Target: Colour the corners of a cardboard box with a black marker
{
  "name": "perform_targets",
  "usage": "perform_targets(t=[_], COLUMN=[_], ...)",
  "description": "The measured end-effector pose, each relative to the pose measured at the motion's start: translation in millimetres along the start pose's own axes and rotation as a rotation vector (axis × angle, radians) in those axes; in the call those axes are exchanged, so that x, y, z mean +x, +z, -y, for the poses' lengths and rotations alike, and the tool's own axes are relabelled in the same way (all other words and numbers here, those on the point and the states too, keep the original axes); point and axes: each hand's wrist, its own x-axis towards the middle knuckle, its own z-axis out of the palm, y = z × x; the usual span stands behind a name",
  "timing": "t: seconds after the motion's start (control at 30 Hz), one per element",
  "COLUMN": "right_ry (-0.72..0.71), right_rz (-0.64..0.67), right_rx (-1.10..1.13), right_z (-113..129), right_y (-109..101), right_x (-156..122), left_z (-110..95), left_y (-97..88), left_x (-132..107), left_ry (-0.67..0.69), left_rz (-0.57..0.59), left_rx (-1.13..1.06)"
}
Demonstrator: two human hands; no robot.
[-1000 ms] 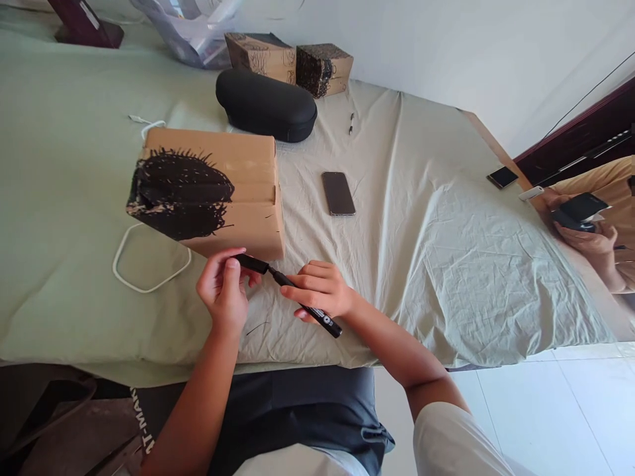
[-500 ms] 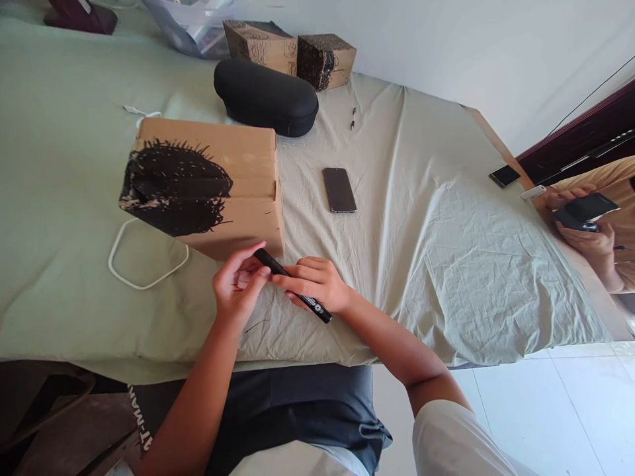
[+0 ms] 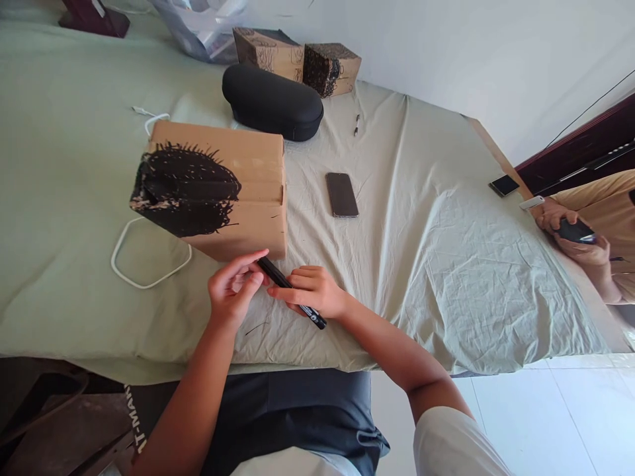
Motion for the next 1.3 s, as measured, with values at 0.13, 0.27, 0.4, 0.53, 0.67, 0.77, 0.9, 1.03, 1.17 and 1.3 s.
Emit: perform_targets(t=[0.13, 0.27, 0.4, 0.53, 0.67, 0.77, 0.9, 1.03, 1.17, 1.3], right_ry=[0.014, 0.272, 0.569, 0.738, 0.825, 0.805, 0.790, 0.780, 0.680, 0.615], right_rz=[-0.158, -0.264, -0.101, 0.145, 0.265, 0.330, 0.361, 0.225, -0.056, -0.125], right_rx=[-0.017, -0.052, -0.109, -0.278, -0.383, -0.389, -0.365, -0.139, 0.209, 0.333], right_z=[-1, -6, -23, -43, -43, -34, -32, -39, -35, -24], right_y=[-9, -24, -28, -21, -19, -20, -17, -21, -30, -36], right_x=[-3, -9, -18, -29, -26, -15, -8, -5, 11, 29], left_z=[4, 4, 2, 7, -8, -28, -40, -35, -18, 3], left_y=[0.3, -12.9, -37.6, -59.9, -73.9, -78.9, -84.1, -90.6, -91.3, -90.2], left_x=[-3, -2, 12, 28, 53, 69, 63, 44, 38, 34], left_ry=[0.185, 0.347, 0.476, 0.297, 0.396, 0.517, 0.453, 0.400, 0.356, 0.187], left_rz=[-0.100, -0.310, -0.591, -0.572, -0.383, -0.129, -0.146, -0.285, -0.441, -0.439], left_rx=[0.109, 0.185, 0.290, 0.281, 0.462, 0.600, 0.561, 0.382, 0.181, 0.049])
